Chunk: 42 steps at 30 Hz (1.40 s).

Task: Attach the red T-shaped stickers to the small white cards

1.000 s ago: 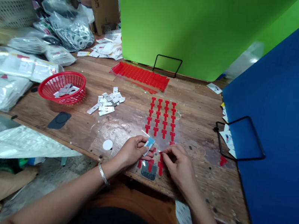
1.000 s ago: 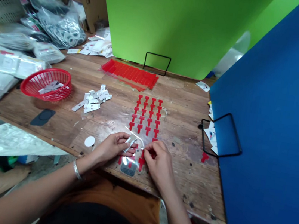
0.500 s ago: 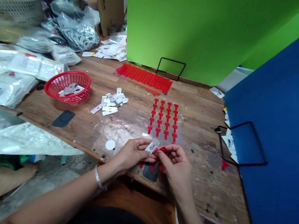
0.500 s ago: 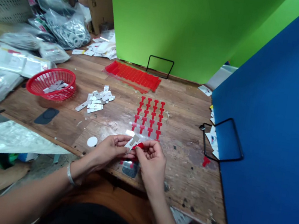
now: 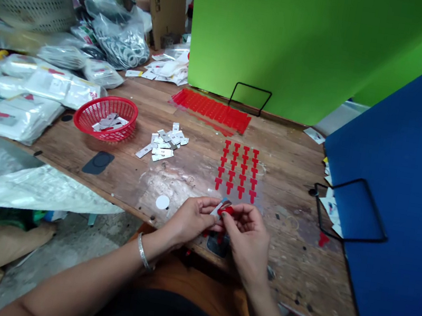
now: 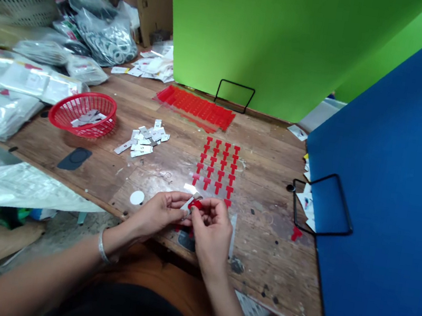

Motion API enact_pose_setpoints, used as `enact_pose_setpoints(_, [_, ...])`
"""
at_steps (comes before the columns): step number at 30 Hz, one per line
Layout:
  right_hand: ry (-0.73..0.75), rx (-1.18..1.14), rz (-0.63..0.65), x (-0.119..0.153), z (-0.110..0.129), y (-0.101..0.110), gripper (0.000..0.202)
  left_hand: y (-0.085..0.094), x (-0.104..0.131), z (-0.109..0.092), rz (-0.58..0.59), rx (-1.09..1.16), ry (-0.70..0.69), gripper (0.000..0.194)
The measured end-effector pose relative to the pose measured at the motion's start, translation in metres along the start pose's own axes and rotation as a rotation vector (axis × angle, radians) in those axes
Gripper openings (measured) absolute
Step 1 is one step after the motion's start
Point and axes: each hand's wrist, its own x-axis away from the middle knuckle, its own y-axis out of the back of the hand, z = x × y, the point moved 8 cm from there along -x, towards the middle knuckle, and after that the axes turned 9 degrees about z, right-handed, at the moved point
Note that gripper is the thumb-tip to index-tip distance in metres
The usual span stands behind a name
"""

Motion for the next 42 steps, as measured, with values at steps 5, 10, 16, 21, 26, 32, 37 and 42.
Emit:
enact_pose_setpoints(5, [0.007,0.024,-0.014,0.0,-0.001,0.0,0.022,-0.001,0.001,0.0,0.002,-0.006,0.006,0.033])
enact_pose_setpoints(10, [0.017,0.057,-0.032,0.001,-0.002,0.001,0.021,0.0,0.002,0.002,0.006,-0.006,0.012,0.035])
enact_pose_setpoints(16, [0.041,0.083,-0.036,0.002,-0.003,0.001,0.02,0.0,0.002,0.0,0.011,-0.008,0.004,0.037])
enact_pose_setpoints(21, [0.051,0.104,-0.04,0.003,-0.003,-0.001,0.02,0.001,0.002,-0.003,-0.002,-0.011,-0.009,0.037])
enact_pose_setpoints(26, [0.092,0.159,0.012,0.008,0.002,-0.007,0.016,0.004,0.002,-0.002,-0.033,-0.051,-0.055,0.032])
enact_pose_setpoints(32, [0.36,0.515,-0.115,0.014,0.031,0.001,0.01,0.002,0.003,-0.002,-0.031,-0.082,-0.121,0.032])
enact_pose_setpoints(37, [0.315,0.45,-0.06,0.003,0.028,0.006,0.009,-0.001,0.004,-0.001,-0.021,-0.051,-0.103,0.037])
enact_pose_setpoints(42, [0.313,0.447,-0.048,0.001,0.029,0.006,0.008,-0.003,0.005,-0.002,-0.023,-0.052,-0.077,0.036])
